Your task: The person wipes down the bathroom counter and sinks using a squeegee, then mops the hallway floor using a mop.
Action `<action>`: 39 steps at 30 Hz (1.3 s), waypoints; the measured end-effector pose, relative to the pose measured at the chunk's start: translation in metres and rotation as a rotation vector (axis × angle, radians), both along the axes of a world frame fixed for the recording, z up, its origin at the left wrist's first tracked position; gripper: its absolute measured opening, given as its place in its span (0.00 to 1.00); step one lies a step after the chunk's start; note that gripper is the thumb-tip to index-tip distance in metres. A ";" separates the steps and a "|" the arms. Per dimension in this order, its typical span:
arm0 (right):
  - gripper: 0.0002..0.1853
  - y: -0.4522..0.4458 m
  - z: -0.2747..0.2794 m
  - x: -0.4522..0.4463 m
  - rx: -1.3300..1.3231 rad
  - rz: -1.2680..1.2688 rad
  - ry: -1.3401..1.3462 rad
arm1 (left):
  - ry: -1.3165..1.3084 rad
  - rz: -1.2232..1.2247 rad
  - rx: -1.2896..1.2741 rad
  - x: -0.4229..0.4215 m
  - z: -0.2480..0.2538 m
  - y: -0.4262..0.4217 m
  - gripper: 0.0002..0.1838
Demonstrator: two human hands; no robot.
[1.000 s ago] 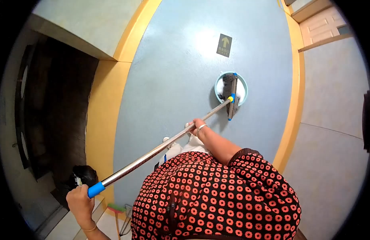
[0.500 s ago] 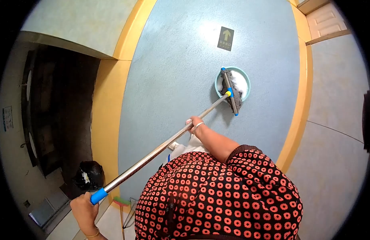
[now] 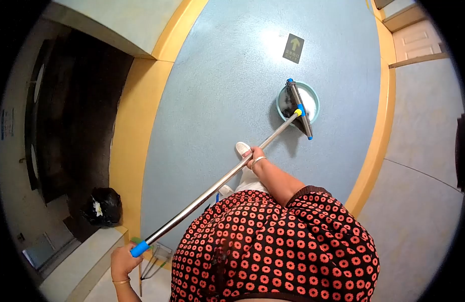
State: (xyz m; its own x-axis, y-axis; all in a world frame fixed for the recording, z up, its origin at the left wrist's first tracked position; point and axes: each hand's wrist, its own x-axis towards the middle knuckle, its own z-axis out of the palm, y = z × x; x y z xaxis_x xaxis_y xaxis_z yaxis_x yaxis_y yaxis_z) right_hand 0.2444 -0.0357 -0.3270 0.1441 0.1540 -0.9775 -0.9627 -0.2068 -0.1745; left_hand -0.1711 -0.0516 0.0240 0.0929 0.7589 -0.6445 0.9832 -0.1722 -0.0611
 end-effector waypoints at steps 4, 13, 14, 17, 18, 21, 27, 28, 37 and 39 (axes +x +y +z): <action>0.09 -0.003 0.010 0.000 -0.074 -0.109 0.053 | 0.065 0.006 -0.003 -0.023 -0.032 -0.025 0.07; 0.11 -0.007 0.027 -0.013 -0.095 -0.166 0.068 | 0.030 -0.079 0.332 -0.049 -0.058 -0.052 0.02; 0.11 -0.008 0.023 -0.012 -0.039 -0.155 0.070 | 0.030 -0.068 0.331 -0.051 -0.063 -0.055 0.02; 0.12 -0.008 0.031 -0.010 0.031 -0.131 0.071 | -0.042 -0.099 0.409 -0.054 -0.075 -0.064 0.05; 0.13 -0.007 0.033 -0.009 0.046 -0.128 0.071 | -0.061 -0.095 0.439 -0.054 -0.077 -0.065 0.05; 0.14 -0.004 0.028 -0.004 0.093 -0.130 0.076 | -0.070 -0.092 0.485 -0.051 -0.083 -0.073 0.07; 0.14 -0.004 0.033 -0.008 0.174 -0.150 0.100 | 0.006 -0.161 0.534 -0.063 -0.097 -0.083 0.07; 0.15 -0.004 0.035 -0.009 0.136 -0.159 0.106 | 0.023 -0.180 0.542 -0.064 -0.099 -0.084 0.07; 0.14 -0.007 0.033 -0.004 0.094 -0.168 0.076 | -0.036 -0.189 0.613 -0.058 -0.116 -0.084 0.07; 0.15 -0.008 0.031 -0.003 0.120 -0.173 0.073 | 0.002 -0.196 0.625 -0.057 -0.108 -0.083 0.07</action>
State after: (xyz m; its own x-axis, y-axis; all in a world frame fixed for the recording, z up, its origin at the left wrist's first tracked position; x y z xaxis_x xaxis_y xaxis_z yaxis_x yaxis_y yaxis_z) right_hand 0.2410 -0.0435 -0.2957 0.1085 0.2493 -0.9623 -0.9930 -0.0191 -0.1169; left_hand -0.2282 -0.1343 -0.0842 0.2668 0.9597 -0.0878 0.9370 -0.2797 -0.2095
